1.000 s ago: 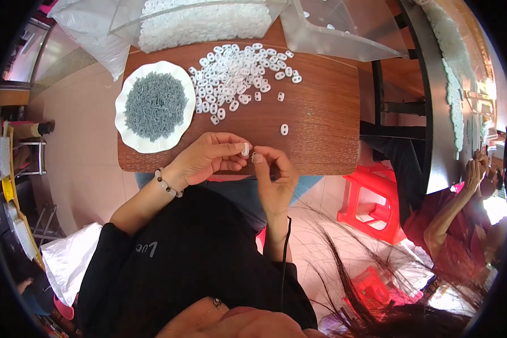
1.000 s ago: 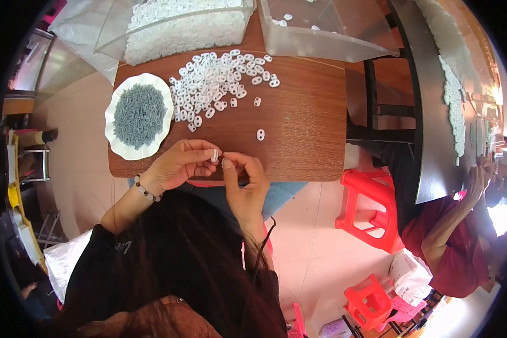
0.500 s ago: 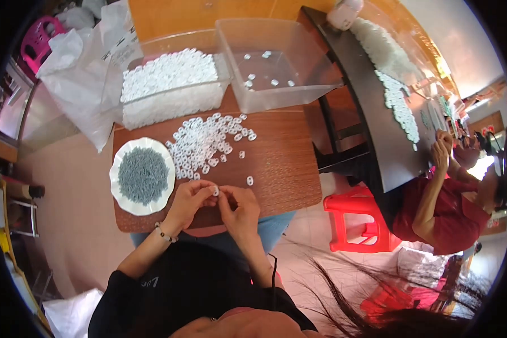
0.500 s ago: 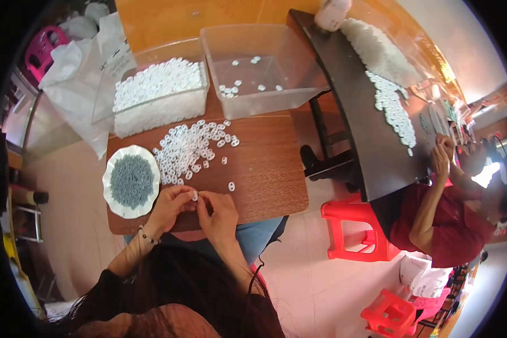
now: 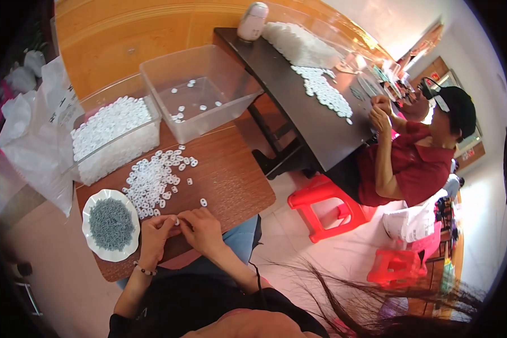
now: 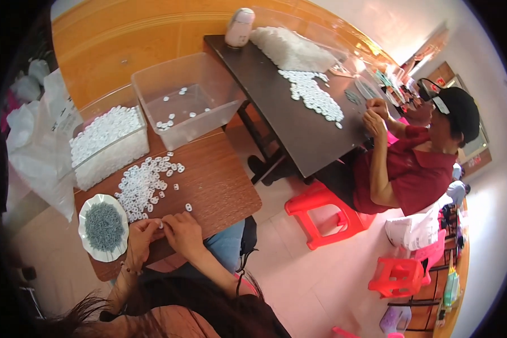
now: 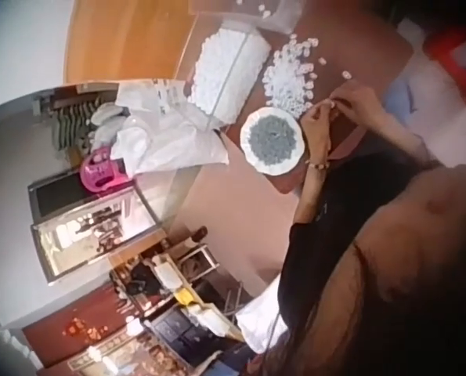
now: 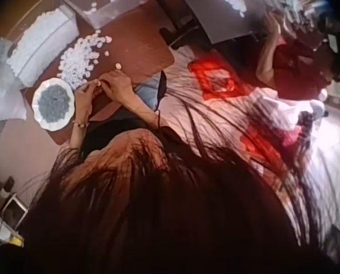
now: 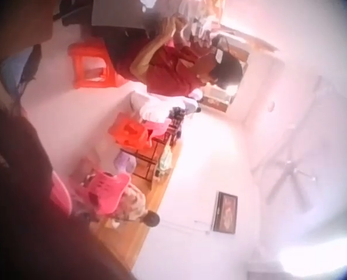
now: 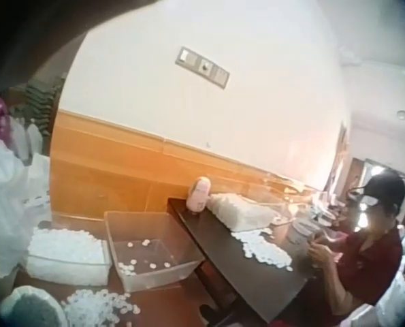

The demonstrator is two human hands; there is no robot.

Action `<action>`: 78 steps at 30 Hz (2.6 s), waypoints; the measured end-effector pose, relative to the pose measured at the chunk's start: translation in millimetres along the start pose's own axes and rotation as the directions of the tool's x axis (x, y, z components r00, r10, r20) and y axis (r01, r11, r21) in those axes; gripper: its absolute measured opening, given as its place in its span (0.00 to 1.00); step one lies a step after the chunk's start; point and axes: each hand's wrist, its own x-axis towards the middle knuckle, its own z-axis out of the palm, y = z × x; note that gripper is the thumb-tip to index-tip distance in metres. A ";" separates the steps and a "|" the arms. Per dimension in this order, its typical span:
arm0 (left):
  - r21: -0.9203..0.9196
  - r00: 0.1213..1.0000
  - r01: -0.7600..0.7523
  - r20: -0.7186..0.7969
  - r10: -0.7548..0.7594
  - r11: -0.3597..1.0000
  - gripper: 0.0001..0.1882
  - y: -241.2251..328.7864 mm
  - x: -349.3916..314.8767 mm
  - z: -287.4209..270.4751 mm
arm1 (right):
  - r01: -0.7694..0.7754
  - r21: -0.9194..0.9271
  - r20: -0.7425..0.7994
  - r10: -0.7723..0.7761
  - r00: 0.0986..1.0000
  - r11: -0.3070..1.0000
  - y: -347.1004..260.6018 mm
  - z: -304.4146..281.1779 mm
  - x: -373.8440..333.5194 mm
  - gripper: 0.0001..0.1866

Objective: Assembling small plastic parts by inserting tiny grey components into white plastic pieces.

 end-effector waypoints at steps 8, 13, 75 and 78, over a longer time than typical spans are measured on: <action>-0.046 0.996 0.084 0.016 -0.083 0.995 0.08 -4.4 3.3 -4.0 | -0.030 0.079 0.034 0.027 0.999 0.996 3.7 -4.0 -3.6 0.04; -0.043 0.993 0.119 0.009 -0.118 0.992 0.07 -13.7 7.8 -14.1 | -0.015 0.107 0.045 0.010 0.999 0.994 4.7 -5.6 -5.0 0.04; 0.026 0.967 0.217 0.128 -0.218 0.976 0.08 -0.7 -12.9 -18.3 | -0.044 0.378 0.086 0.012 0.996 0.925 5.4 -8.7 -12.0 0.06; -0.007 0.975 0.187 0.127 -0.185 0.982 0.08 -3.1 -13.8 -20.6 | -0.050 0.401 0.117 0.003 0.993 0.915 5.1 -6.6 -11.3 0.06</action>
